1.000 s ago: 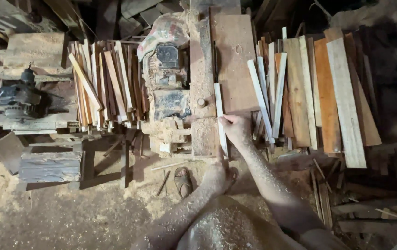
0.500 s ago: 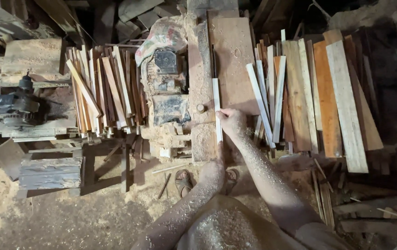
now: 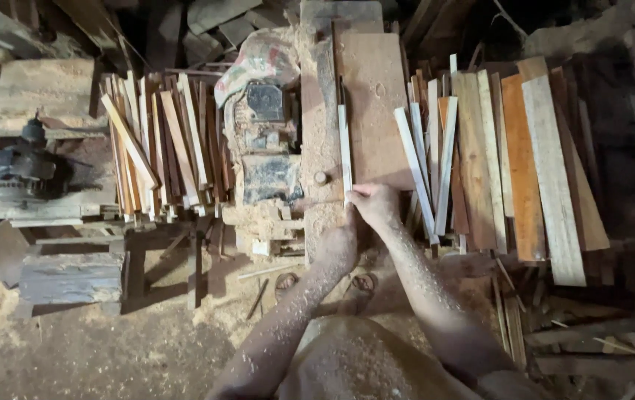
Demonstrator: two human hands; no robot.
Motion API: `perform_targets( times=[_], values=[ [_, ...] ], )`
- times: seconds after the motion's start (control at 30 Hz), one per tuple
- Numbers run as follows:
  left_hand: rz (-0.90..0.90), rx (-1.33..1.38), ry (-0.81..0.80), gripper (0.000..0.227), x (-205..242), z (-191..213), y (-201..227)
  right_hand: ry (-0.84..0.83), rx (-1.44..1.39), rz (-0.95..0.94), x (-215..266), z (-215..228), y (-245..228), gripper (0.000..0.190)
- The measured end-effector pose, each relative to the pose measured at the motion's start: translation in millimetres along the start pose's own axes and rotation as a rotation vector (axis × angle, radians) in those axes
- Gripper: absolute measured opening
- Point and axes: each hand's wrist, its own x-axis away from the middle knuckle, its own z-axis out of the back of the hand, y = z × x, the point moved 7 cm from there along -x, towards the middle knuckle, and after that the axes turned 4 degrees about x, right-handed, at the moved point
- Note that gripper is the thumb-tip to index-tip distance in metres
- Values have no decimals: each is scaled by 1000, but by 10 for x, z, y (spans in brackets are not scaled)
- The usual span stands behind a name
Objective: Feeding thin wooden strips into a woodworking machine for processing.
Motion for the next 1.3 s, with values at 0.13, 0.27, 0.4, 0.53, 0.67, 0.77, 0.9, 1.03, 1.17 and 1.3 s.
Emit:
perform_targets(
  times=[0.13, 0.27, 0.4, 0.53, 0.67, 0.77, 0.9, 1.03, 1.17, 1.3],
  values=[
    [-16, 1, 34, 75, -245, -111, -102, 34, -42, -30, -113, -113, 240, 32],
    [26, 93, 1, 86, -433, -45, -172, 75, -73, -15, -299, -129, 212, 27],
    [-2, -31, 81, 72, -738, -157, -289, 89, -23, -22, -503, -167, 239, 30],
    [4, 134, 51, 88, -552, 380, -132, 126, -38, 31, -706, -204, 223, 27],
    [41, 247, 10, 108, -538, 589, -28, 168, -34, 48, -912, -306, 314, 26],
    [64, -58, 160, 78, -698, 484, -136, 140, 42, 2, -1040, -383, 367, 29],
    [86, 56, 108, 76, -425, 217, -91, 54, 91, 5, -315, -28, -31, 30],
    [15, 135, 296, 81, 90, -688, -185, -115, 60, -4, 572, 71, 194, 23],
    [254, 855, -51, 43, 506, -868, -289, -235, -531, -407, 1171, 172, 625, 48],
    [209, 1091, -113, 33, 496, -545, 117, -162, -375, -295, 1070, 430, 760, 39]
  ],
)
